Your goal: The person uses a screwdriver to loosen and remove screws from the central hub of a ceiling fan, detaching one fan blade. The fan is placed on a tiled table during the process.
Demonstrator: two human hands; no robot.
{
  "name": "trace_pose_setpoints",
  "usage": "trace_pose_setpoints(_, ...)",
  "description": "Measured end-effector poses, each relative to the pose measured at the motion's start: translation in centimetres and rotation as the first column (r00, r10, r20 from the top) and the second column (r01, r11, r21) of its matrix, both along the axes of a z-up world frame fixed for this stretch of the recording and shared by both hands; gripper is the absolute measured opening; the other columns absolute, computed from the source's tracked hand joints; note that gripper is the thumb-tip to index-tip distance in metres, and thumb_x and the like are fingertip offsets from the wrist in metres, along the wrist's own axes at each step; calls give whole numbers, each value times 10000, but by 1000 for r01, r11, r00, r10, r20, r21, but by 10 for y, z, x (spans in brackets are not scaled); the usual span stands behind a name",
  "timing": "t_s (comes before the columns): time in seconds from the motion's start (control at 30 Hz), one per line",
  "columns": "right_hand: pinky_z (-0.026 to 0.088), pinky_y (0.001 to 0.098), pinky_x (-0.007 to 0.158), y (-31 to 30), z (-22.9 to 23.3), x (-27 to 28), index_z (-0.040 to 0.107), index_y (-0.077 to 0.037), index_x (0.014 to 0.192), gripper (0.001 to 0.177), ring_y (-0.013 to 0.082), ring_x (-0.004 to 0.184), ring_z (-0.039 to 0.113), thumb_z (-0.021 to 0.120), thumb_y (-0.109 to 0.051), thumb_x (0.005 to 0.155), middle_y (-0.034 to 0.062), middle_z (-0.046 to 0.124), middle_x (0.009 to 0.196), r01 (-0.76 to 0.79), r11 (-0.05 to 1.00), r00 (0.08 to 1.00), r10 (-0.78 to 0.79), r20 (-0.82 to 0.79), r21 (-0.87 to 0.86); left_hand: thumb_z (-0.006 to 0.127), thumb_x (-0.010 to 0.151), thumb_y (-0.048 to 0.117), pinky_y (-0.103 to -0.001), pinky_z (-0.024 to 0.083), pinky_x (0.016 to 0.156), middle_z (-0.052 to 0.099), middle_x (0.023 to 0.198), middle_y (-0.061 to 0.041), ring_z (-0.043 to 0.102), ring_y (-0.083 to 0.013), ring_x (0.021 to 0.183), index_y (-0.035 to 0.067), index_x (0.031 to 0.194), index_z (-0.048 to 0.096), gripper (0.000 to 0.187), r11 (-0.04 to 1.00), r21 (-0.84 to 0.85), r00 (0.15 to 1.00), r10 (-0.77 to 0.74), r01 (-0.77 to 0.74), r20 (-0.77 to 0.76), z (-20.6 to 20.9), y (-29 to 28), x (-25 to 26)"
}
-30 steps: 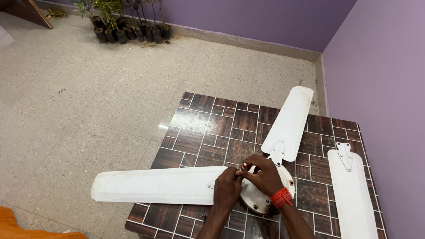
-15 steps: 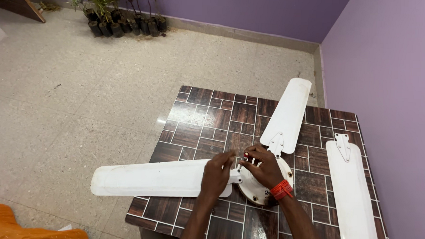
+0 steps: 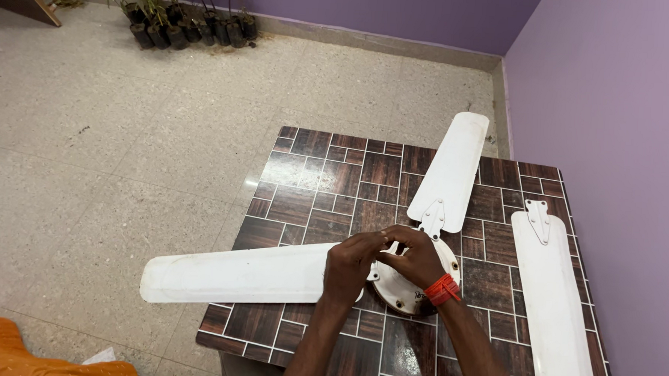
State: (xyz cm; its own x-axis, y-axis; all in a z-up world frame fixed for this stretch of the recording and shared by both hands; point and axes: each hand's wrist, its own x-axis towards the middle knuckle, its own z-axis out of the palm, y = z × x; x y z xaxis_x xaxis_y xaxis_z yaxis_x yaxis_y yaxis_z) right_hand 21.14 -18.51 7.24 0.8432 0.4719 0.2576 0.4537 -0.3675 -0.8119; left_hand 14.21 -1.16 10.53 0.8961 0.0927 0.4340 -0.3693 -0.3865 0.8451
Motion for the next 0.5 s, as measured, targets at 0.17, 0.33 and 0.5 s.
trace_pose_setpoints(0.17, 562, 270, 609, 1, 6, -1, 789, -107, 955, 249, 116, 742, 728, 888, -219, 755, 8, 792, 899, 30, 997, 997, -35, -66, -70, 834, 830, 144, -298, 620, 625, 753, 916, -63, 759, -186, 775, 75, 1016, 783, 205, 999, 23, 999, 48, -48, 26, 8, -5, 1)
trace_pose_setpoints(0.33, 551, 276, 622, -1, 1, 0, 805, -108, 968, 211, 117, 733, 735, 862, -225, 801, 19, 811, 875, 21, 997, 994, -28, -102, -77, 848, 821, 167, -343, 590, 616, 707, 858, -82, 721, -219, 723, 69, 1001, 790, 213, 987, 130, 996, 92, -90, -9, 11, -5, 1)
trace_pose_setpoints(0.5, 544, 260, 641, -4, 0, 3, 764, -121, 1079, 233, 91, 809, 749, 771, -227, 871, -8, 815, 953, -52, 998, 984, 48, -174, -18, 728, 924, 50, -358, 621, 800, 748, 1106, -124, 749, -297, 972, 29, 1137, 748, 215, 983, 165, 970, 35, -76, 239, 2, 5, -3)
